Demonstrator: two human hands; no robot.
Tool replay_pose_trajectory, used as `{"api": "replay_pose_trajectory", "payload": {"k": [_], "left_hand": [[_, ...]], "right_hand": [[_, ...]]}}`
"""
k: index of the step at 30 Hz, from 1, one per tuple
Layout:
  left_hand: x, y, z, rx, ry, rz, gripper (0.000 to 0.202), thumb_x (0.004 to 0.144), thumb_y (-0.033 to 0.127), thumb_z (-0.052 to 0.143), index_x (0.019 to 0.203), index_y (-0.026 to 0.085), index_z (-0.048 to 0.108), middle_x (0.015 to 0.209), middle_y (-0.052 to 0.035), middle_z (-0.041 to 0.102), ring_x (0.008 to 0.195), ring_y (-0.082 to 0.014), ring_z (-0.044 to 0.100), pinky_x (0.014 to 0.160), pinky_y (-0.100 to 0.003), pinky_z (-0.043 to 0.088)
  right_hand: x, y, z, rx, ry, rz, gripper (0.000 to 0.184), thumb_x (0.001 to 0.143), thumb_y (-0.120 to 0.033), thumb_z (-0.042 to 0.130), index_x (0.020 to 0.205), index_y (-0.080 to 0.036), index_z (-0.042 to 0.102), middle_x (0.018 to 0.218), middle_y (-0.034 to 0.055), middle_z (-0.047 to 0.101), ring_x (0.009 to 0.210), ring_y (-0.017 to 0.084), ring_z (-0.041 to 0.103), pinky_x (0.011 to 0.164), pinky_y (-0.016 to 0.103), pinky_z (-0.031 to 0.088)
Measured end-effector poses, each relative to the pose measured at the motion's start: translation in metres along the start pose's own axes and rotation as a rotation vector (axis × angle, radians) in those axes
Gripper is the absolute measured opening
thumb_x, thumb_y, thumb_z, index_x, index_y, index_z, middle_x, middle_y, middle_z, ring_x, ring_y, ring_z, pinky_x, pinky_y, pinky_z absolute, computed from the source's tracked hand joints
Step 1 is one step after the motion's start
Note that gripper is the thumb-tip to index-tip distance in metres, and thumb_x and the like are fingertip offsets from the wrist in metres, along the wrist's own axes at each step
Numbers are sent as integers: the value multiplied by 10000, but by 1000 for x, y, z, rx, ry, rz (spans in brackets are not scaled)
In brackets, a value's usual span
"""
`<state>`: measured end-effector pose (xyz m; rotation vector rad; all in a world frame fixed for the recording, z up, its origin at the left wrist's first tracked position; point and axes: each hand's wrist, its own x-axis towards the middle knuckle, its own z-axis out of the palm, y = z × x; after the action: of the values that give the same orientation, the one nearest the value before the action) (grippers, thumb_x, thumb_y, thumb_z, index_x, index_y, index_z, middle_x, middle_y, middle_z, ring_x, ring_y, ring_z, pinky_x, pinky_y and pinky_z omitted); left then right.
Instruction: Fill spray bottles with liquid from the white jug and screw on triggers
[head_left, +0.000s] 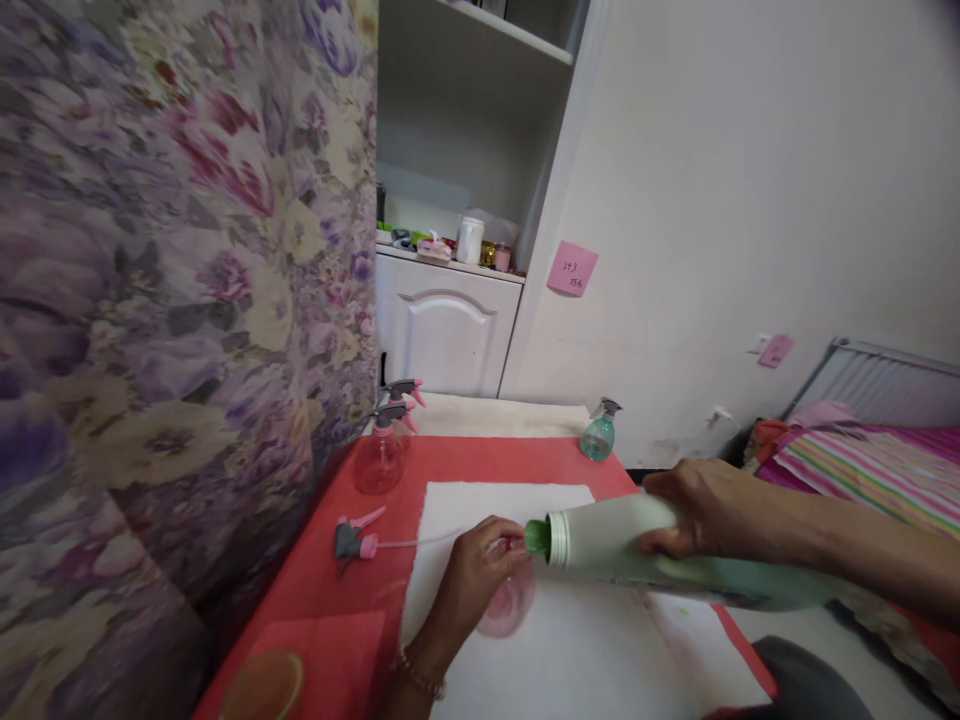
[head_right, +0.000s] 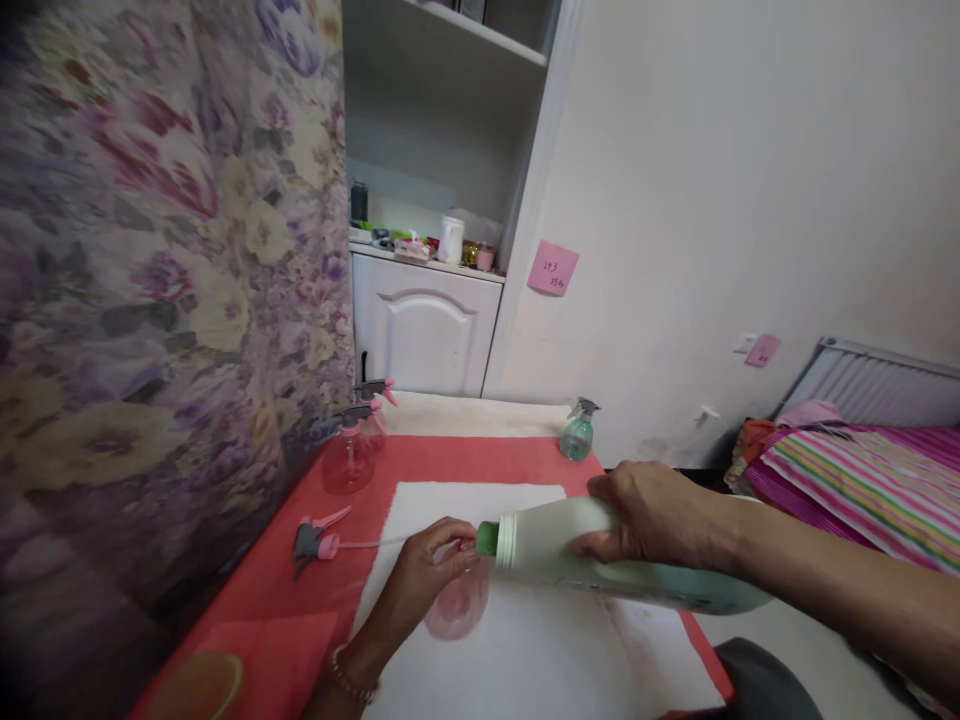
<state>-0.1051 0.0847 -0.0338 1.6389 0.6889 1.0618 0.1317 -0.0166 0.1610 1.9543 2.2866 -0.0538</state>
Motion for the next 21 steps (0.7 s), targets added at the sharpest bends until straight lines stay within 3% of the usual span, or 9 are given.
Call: {"api": "replay_pose_trajectory", "payload": {"k": [21], "left_hand": [[1,-4,0,21,1,18,106,732,239,681,816,187,719,854,-54,693,858,-203,627,788,-284,485]], "right_hand": [[0,3,1,-23,-4,-22,448,830,-622,557,776,-182,624,638,36,622,527,157,580,485,255,318]]}}
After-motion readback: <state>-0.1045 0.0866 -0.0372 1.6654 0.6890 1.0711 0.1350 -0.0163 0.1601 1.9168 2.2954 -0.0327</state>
